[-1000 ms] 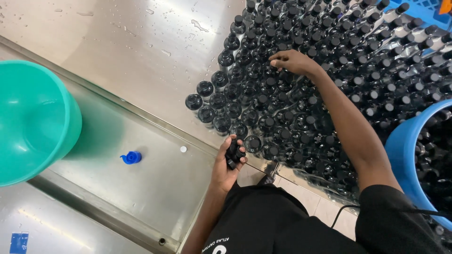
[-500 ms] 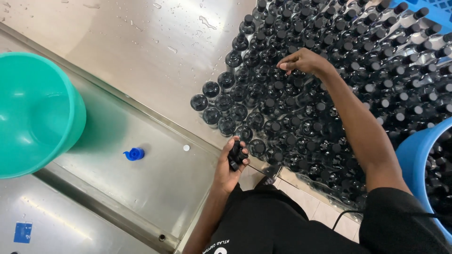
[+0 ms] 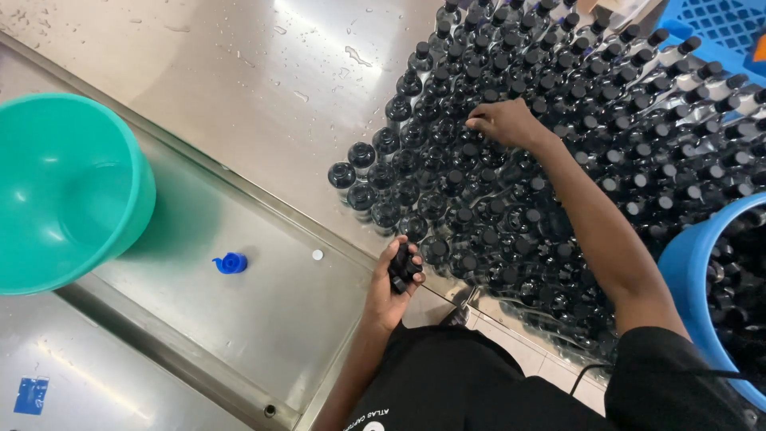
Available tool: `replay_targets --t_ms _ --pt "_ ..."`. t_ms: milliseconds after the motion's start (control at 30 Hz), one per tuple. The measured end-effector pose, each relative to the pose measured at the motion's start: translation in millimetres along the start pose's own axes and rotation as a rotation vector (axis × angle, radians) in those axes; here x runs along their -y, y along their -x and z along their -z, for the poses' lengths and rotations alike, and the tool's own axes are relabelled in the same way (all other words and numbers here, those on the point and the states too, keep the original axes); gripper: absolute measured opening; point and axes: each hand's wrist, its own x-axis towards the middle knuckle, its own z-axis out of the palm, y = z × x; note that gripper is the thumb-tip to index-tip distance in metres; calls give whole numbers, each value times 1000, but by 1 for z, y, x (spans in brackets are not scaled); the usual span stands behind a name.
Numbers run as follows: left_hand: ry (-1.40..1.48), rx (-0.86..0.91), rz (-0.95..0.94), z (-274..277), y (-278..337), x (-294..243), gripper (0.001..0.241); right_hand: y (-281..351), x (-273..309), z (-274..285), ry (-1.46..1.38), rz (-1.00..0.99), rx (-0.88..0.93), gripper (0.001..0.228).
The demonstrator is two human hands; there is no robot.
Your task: The person is manually placing and tightening caps onto a large number of small black bottles arranged on a stainless steel surface.
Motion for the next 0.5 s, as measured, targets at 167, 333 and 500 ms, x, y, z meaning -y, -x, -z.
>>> replay_targets --t_ms 167,333,500 --pt "15 4 13 -1 0 0 32 -11 -29 -18 109 90 -50 45" --pt "28 -9 36 -5 -1 0 33 -18 -44 -42 106 49 -22 50" --pt "7 24 -25 2 -6 8 32 -3 -20 -33 395 171 -215 48"
